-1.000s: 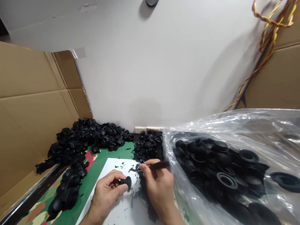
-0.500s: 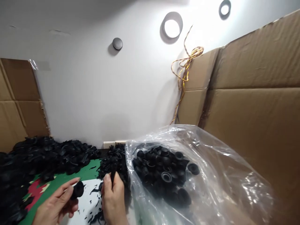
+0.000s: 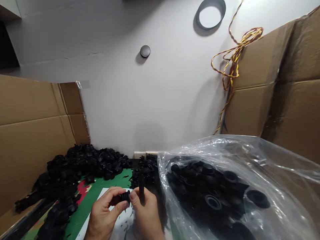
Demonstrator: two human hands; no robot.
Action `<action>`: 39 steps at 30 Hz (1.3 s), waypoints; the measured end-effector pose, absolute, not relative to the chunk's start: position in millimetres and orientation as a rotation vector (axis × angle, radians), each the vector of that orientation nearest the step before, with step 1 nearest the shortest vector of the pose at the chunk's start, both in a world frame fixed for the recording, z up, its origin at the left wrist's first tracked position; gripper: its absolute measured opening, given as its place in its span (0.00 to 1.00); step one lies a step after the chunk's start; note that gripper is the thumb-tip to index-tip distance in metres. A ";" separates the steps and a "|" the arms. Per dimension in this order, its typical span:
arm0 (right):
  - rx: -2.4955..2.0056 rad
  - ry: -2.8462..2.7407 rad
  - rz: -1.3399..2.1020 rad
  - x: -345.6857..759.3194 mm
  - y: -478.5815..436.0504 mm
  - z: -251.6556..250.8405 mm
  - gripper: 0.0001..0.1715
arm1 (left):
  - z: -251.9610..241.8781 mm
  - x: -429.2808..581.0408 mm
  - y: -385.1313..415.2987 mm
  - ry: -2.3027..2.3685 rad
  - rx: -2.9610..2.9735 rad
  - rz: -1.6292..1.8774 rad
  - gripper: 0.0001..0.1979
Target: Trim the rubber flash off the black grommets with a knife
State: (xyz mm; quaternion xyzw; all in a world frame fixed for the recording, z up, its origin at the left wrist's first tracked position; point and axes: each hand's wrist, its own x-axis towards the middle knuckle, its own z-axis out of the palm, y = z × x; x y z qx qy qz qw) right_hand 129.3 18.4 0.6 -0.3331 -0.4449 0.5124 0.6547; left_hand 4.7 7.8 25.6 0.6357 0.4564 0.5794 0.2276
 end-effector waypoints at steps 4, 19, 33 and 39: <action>-0.815 -1.145 1.201 127.7 14.3 -0.3 0.24 | 24.8 -0.6 6.6 1.268 1.688 1.580 0.09; -0.871 -1.048 1.211 125.6 20.7 -15.8 0.23 | 16.5 -8.7 11.6 1.290 1.571 1.568 0.09; -0.896 -1.006 1.220 124.1 21.6 -18.0 0.22 | 11.4 -10.9 17.9 1.233 1.365 1.503 0.10; -0.895 -1.005 1.237 123.4 21.3 -20.5 0.23 | 17.4 -8.4 14.3 1.252 1.371 1.484 0.07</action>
